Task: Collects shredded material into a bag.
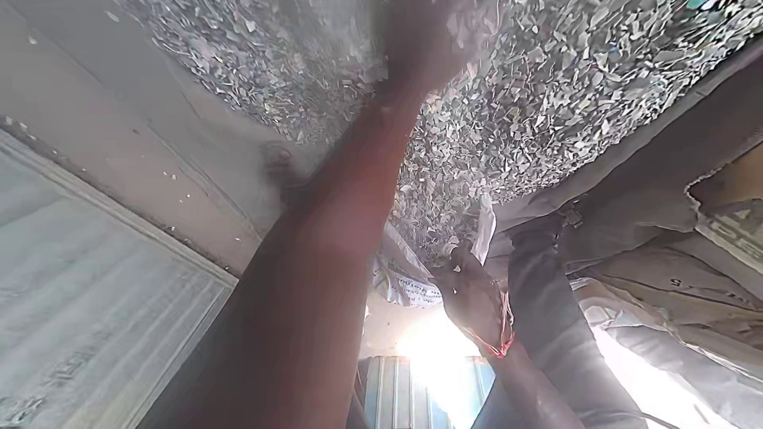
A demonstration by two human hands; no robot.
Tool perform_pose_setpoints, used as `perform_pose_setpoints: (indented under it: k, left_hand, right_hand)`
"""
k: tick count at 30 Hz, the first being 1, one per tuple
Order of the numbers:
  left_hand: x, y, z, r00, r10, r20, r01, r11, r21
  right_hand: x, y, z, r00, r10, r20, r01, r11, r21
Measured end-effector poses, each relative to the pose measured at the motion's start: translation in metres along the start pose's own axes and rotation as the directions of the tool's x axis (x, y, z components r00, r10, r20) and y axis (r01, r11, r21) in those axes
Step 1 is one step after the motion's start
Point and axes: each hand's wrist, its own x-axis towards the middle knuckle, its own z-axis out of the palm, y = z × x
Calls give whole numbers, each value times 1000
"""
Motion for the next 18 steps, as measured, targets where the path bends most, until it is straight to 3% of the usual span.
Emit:
perform_pose_setpoints:
  k: [4, 6, 7, 8, 9, 10, 11, 12, 13, 14, 15, 17, 18]
  left_hand:
    - [-88, 30, 80, 958, 94, 271, -108, 994, 36]
    - [-149, 39, 92, 851, 34, 525, -50, 999, 16]
    - [-171, 41, 87, 733, 33, 679, -4, 999, -44]
    - [-182, 38, 79, 571, 84, 817, 21, 993, -116]
    - [-190, 30, 69, 390, 162, 906, 55, 979, -199]
    - [-192, 20, 55, 291, 220, 931, 86, 963, -255]
    - [-184, 5, 40, 348, 236, 907, 92, 955, -283]
    - [-170, -15, 24, 527, 195, 827, 102, 952, -289]
    - [-153, -35, 6, 738, 95, 668, 136, 949, -285]
    - [-132, -55, -12, 899, -38, 437, 171, 948, -269]
    - [-107, -72, -29, 970, -150, 192, 195, 951, -239]
    - [-53, -104, -54, 961, -246, -125, 229, 964, -135]
    - [-31, -114, -56, 941, -276, -198, 264, 961, -82]
  right_hand:
    - [5, -5, -5, 1000, 1, -9, 0, 999, 33]
    - [1, -8, -11, 999, 49, 2, -49, 997, 54]
    - [0, -8, -14, 996, 87, 22, -89, 994, 69]
    - [0, -6, -17, 992, 121, 38, -124, 989, 84]
    - [-4, -4, -17, 989, 144, 34, -147, 984, 99]
    - [-10, 0, -16, 991, 135, -2, -134, 985, 107]
    - [-11, 6, -15, 992, 108, -67, -102, 990, 94]
    - [-10, 12, -16, 985, 86, -150, -76, 995, 72]
    - [-8, 17, -19, 970, 84, -230, -75, 996, 48]
    - [-3, 23, -23, 946, 102, -307, -97, 995, 30]
    - [4, 30, -29, 919, 155, -362, -156, 987, 27]
    - [19, 48, -39, 874, 348, -339, -359, 933, 33]
    - [25, 57, -43, 850, 455, -266, -472, 882, -2]
